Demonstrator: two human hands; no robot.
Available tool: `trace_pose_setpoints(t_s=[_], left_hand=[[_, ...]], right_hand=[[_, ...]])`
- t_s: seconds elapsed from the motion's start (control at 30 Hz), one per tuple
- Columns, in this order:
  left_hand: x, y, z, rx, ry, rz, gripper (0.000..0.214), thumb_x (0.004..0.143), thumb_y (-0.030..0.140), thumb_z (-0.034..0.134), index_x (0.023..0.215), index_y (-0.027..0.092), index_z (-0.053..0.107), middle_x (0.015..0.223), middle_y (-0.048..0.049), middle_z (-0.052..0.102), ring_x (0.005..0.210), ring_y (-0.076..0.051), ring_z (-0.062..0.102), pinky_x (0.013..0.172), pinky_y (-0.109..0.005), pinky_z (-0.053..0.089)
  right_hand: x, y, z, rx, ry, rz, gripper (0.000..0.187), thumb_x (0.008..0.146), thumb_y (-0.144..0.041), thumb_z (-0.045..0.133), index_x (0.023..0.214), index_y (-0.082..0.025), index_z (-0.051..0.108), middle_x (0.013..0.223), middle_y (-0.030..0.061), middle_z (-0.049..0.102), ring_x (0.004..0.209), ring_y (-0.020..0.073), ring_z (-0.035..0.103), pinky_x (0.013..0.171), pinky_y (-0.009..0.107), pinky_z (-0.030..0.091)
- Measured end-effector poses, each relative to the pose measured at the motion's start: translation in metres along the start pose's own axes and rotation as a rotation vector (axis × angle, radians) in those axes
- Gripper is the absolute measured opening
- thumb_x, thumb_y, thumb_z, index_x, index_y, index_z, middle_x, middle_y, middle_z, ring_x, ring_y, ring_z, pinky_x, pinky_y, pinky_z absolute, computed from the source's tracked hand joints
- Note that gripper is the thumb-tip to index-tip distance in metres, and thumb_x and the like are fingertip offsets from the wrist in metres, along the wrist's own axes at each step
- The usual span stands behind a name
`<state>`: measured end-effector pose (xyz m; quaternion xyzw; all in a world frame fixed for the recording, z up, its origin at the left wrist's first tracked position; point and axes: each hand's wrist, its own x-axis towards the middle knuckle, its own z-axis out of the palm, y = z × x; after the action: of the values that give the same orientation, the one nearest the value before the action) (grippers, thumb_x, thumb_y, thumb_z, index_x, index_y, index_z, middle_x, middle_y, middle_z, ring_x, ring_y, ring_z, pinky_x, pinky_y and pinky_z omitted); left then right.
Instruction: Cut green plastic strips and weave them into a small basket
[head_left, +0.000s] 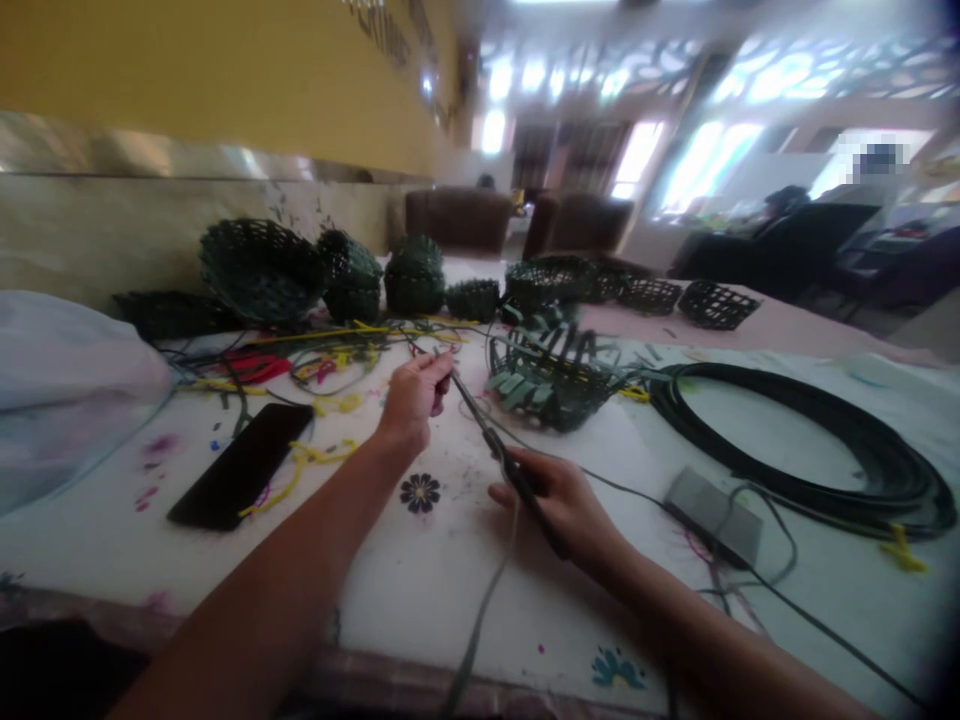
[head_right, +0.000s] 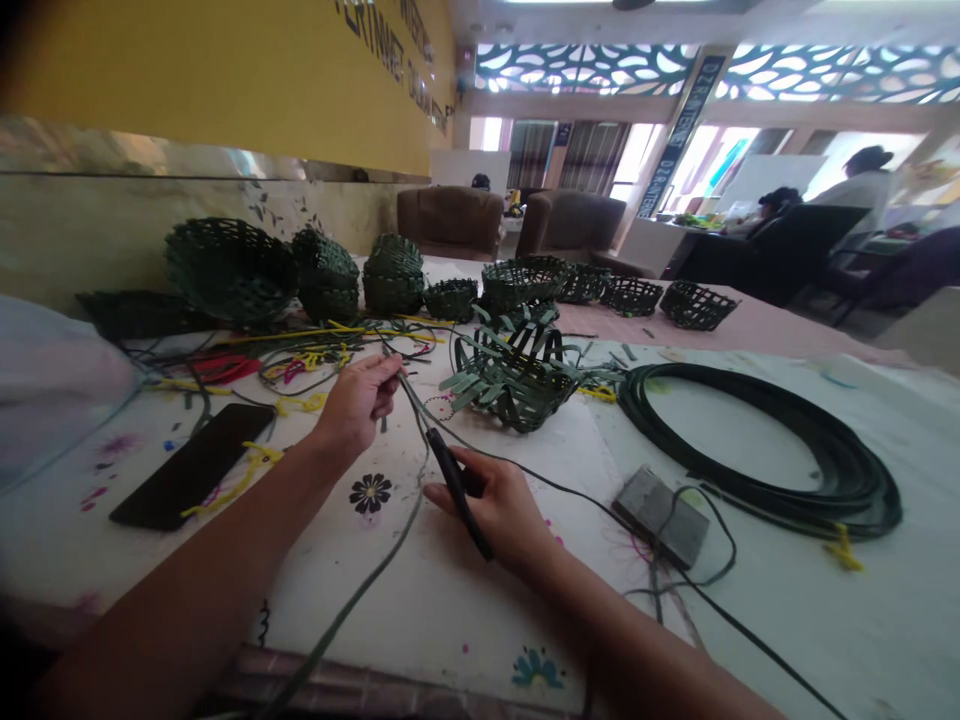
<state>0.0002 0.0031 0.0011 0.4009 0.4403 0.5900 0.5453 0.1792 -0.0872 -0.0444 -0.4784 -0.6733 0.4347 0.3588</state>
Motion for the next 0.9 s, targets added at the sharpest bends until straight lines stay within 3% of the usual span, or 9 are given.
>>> trace_pose_setpoints(t_s=[0.47,0.57,0.7,0.9], left_hand=[[0.005,-0.008,-0.004,0.042,-0.114,0.120,0.022,0.083,0.026,0.063,0.065,0.012,0.061,0.051,0.0045,0.041,0.038,-0.002,0.028,0.035,-0.016,0.014],[0.005,-0.007,-0.006,0.044,-0.117,0.159,0.025,0.085,0.032,0.062,0.069,0.013,0.063,0.053,0.0040,0.044,0.037,-0.002,0.027,0.035,-0.016,0.016],[0.005,-0.003,-0.006,0.035,-0.016,0.231,0.019,0.083,0.028,0.063,0.070,0.014,0.062,0.053,0.0053,0.042,0.037,-0.003,0.027,0.035,-0.017,0.018],[0.003,-0.006,-0.003,0.081,-0.025,0.193,0.021,0.080,0.028,0.064,0.066,0.013,0.063,0.052,0.0052,0.040,0.037,-0.002,0.025,0.036,-0.018,0.014]], right_hand=[[-0.005,-0.010,-0.002,0.000,-0.002,0.002,0.035,0.079,-0.050,0.066,0.078,-0.016,0.062,0.062,-0.0043,0.036,0.058,0.0108,0.031,0.051,0.024,0.025],[-0.003,-0.007,-0.001,0.014,0.000,0.007,0.034,0.079,-0.049,0.068,0.079,-0.016,0.062,0.060,-0.0046,0.037,0.056,0.0103,0.033,0.050,0.024,0.026],[-0.001,0.001,-0.001,0.062,-0.042,0.020,0.034,0.078,-0.048,0.071,0.087,-0.015,0.066,0.061,-0.0050,0.039,0.054,0.0094,0.035,0.049,0.023,0.026],[-0.001,0.001,-0.001,0.176,-0.058,0.048,0.039,0.075,-0.046,0.076,0.097,-0.015,0.068,0.064,-0.0043,0.041,0.057,0.0085,0.034,0.049,0.021,0.025]])
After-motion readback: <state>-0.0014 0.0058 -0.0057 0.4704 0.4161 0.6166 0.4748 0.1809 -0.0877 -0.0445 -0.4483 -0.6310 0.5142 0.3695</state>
